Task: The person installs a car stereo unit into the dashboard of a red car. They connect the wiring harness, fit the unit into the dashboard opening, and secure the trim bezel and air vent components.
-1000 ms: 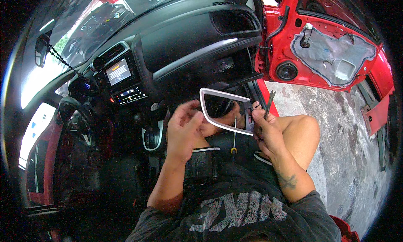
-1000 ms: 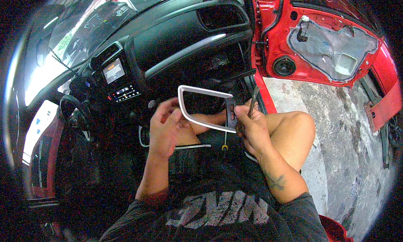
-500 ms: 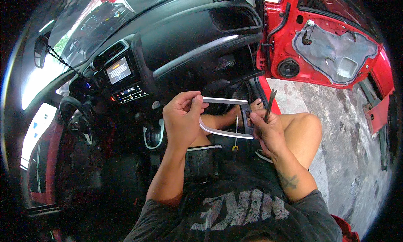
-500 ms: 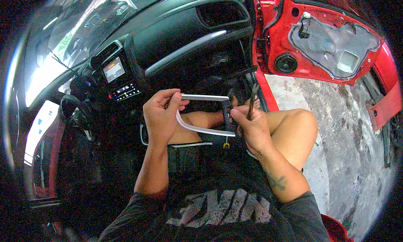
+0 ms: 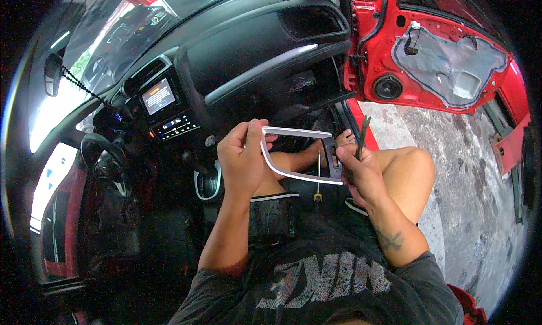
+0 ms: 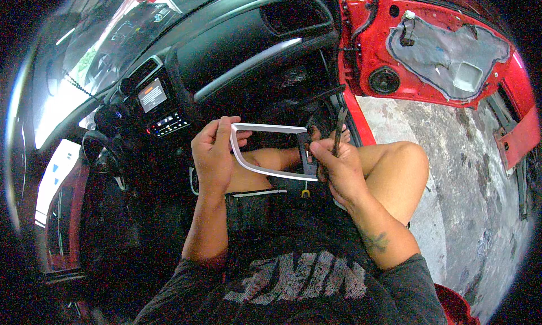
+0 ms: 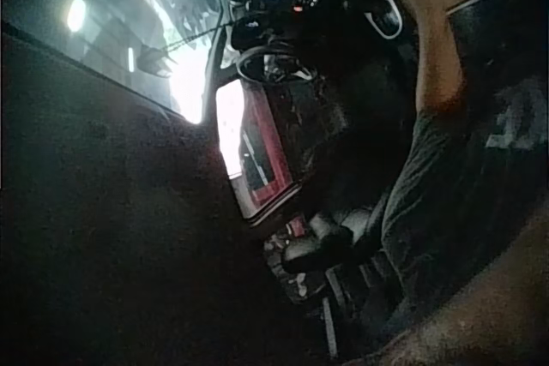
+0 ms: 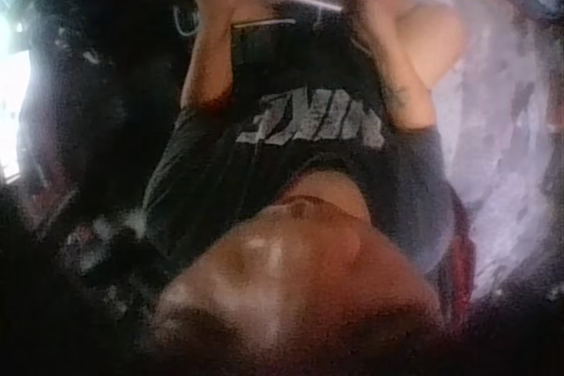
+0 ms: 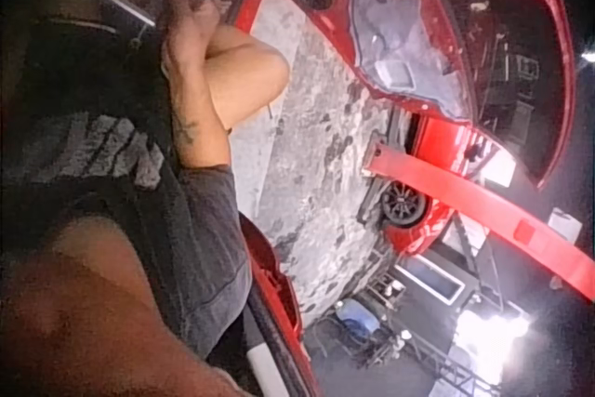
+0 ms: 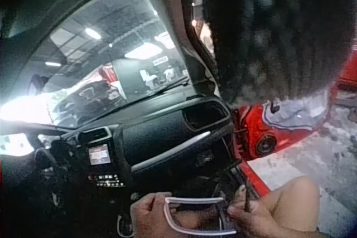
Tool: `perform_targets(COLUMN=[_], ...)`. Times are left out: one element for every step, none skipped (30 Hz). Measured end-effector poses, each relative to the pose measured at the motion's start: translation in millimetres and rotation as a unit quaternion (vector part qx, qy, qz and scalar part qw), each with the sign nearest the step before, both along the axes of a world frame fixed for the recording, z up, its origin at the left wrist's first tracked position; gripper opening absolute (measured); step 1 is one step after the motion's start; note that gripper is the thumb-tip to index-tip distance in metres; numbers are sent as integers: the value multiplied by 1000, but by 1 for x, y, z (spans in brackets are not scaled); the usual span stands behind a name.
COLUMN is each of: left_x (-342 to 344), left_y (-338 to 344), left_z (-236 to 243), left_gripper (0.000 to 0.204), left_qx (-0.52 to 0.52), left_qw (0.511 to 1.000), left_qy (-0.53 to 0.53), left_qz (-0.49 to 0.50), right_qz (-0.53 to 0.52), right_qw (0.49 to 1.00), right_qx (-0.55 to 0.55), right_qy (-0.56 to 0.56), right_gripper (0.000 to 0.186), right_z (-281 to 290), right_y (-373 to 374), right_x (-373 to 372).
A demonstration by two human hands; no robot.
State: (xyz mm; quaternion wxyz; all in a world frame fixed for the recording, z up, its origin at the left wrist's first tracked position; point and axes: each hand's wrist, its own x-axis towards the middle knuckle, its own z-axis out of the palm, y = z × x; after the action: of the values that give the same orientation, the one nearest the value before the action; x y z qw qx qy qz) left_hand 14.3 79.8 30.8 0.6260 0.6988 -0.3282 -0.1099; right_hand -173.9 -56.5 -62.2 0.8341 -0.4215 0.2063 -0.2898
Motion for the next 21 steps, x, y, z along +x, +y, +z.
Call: perform_targets(left_x=[0, 0, 0, 0, 0, 0, 0, 0, 1, 1, 1, 0, 0, 0, 0, -1, -2, -1, 2, 4, 4], left_y=[1, 2, 2, 2, 2, 3, 4, 5, 6, 6, 6, 6, 6, 7, 7, 8, 8, 10, 11, 12, 14], left_z=[1, 1, 1, 0, 0, 0, 0, -1, -2, -2, -2, -2, -2, -3, -3, -4, -5, -8, -16, -23, -27], left_gripper=[36, 38, 39, 39, 40, 40, 40, 40, 40, 40, 40, 40, 40, 40, 40, 40, 40, 41, 42, 43, 43], left_qx=[-4, -9, -10, -12, -14, -9, -3, 4, 7, 10, 13, 12, 12, 11, 5, -1, -6, -7, -9, -14, -6], left_qw=[1000, 1000, 1000, 1000, 1000, 1000, 1000, 1000, 1000, 999, 999, 999, 999, 999, 999, 999, 999, 999, 999, 999, 996], left_qy=[5, 10, 12, 13, 14, 14, 14, 14, 13, 12, 12, 10, 8, 7, 8, 9, 11, 15, 19, 24, 71], left_qz=[-6, -12, -12, -12, -12, -17, -21, -25, -26, -28, -29, -31, -33, -34, -37, -39, -39, -39, -39, -40, -54], right_qz=[-1, -6, -11, -16, -12, -7, -3, 1, 6, 11, 14, 17, 19, 15, 10, 6, -9, -23, -37, -43, -49], right_qw=[1000, 1000, 1000, 1000, 1000, 1000, 1000, 1000, 999, 999, 999, 998, 998, 998, 999, 999, 999, 999, 999, 998, 997], right_qx=[-1, -2, -3, -5, 0, 5, 9, 19, 28, 37, 40, 43, 47, 41, 36, 30, 15, -1, -17, -36, -55], right_qy=[-2, -6, -10, -14, -16, -19, -21, -24, -27, -30, -33, -36, -39, -39, -39, -40, -34, -29, -24, -11, 2], right_gripper=[13, 13, 14, 14, 14, 13, 13, 13, 12, 12, 12, 12, 11, 11, 11, 10, 10, 9, 9, 8, 8], right_z=[1, 4, 8, 10, 10, 10, 10, 7, 2, -1, -1, -1, -1, 1, 5, 7, 7, 5, 4, 1, -2], right_y=[1, 2, 4, 4, 4, 3, 3, 1, 0, -1, -1, -1, -2, 0, 2, 3, 4, 4, 5, 3, 1], right_x=[0, 0, 1, 1, 1, 0, 0, 0, 1, 1, 1, 0, -1, -1, -1, 0, 0, 2, 3, 3, 3])
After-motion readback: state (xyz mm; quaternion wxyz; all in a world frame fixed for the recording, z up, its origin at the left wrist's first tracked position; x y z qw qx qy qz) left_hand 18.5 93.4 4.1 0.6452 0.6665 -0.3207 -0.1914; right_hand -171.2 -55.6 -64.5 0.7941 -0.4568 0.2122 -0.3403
